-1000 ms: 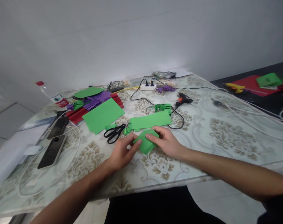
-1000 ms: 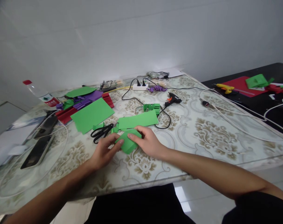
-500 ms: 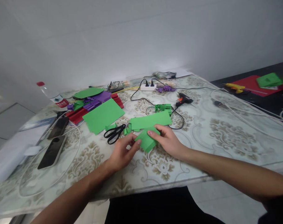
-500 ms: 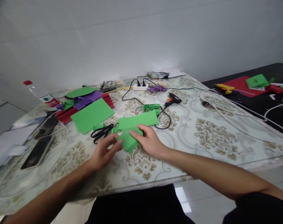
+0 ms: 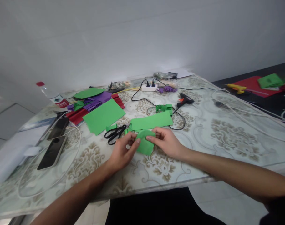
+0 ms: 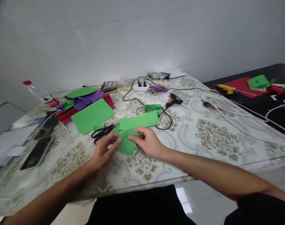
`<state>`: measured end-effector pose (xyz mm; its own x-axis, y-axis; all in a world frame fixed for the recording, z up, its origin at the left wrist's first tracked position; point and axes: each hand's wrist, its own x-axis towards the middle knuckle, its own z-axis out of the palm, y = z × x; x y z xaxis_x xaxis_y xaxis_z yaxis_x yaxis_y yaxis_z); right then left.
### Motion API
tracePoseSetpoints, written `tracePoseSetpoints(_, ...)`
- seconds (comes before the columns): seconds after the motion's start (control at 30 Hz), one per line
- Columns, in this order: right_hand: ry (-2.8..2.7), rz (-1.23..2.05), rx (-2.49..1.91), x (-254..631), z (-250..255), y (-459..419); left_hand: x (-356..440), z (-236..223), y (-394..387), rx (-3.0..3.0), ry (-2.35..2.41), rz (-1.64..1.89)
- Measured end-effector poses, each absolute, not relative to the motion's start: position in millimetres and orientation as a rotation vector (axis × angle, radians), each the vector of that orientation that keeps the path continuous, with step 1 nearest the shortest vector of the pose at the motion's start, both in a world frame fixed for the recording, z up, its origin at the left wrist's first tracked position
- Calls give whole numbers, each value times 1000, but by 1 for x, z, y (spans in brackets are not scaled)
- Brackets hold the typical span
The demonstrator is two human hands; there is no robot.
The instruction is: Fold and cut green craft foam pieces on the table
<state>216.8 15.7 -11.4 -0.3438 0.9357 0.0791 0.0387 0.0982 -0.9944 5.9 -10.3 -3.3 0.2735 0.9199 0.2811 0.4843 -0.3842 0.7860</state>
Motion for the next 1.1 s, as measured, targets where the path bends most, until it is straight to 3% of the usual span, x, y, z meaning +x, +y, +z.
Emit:
tracePoseSetpoints(0.23,-1742,1335,-993,217,-14,12,6,-1,-11,2102,1149,918)
tracePoseSetpoints(1.1,-1622,1427,-918,215,-11,10,6,0,-12,2090,1146,947)
